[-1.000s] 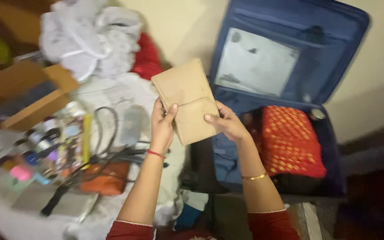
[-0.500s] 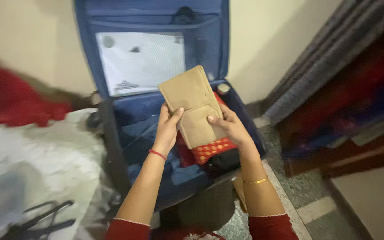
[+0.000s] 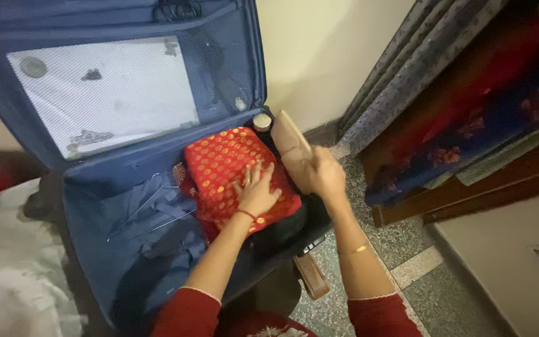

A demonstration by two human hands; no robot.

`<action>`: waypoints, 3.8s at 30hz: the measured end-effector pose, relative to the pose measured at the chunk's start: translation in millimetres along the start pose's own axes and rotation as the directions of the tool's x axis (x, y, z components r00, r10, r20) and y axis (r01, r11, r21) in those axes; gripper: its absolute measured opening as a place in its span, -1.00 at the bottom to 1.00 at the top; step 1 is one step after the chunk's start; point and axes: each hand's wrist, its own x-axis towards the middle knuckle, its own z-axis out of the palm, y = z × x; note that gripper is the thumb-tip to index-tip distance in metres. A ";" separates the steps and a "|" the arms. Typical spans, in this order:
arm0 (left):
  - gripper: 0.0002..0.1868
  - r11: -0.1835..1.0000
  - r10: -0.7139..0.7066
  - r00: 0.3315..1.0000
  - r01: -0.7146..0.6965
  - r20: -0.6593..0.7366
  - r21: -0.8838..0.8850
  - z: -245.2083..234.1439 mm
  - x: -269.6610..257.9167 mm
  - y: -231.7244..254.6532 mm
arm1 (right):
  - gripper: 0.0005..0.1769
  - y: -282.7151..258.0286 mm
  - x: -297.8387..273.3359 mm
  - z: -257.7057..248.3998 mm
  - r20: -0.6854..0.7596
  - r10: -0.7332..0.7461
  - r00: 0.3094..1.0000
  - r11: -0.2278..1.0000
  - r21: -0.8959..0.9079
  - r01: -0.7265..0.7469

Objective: The person packs a suitcase on the floor of a bedroom. They fold a navy garment and place it inside, add a red patterned cloth, a water bottle, sunglasses in a case, a laptop, and a wallet, then coil the cord of a hair straightener, wrap it in a pouch, and arrange the items in the suitcase.

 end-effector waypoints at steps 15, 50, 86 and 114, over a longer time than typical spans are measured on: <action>-0.01 0.964 -0.132 0.984 0.099 0.122 0.245 2.3 -6.1 14.2 | -0.58 22.7 -0.3 153.5 0.113 0.035 0.993 0.981 -0.194 -0.012; -0.32 0.962 0.012 0.570 -0.229 -0.822 -0.145 -246.2 -291.6 -135.2 | -0.62 -403.2 -116.0 78.3 -0.091 -0.731 0.677 0.468 0.655 0.594; -0.21 0.703 -0.433 0.482 -0.348 -0.762 -0.620 -282.6 -496.9 -315.7 | -0.23 -584.3 -186.8 109.7 0.255 -0.964 0.080 0.249 0.750 0.613; -0.41 -0.206 -0.254 0.814 -0.573 -0.522 -0.794 -204.2 -300.1 -192.2 | -0.29 -417.3 -124.4 -2.4 0.020 -0.831 0.555 0.435 0.645 0.628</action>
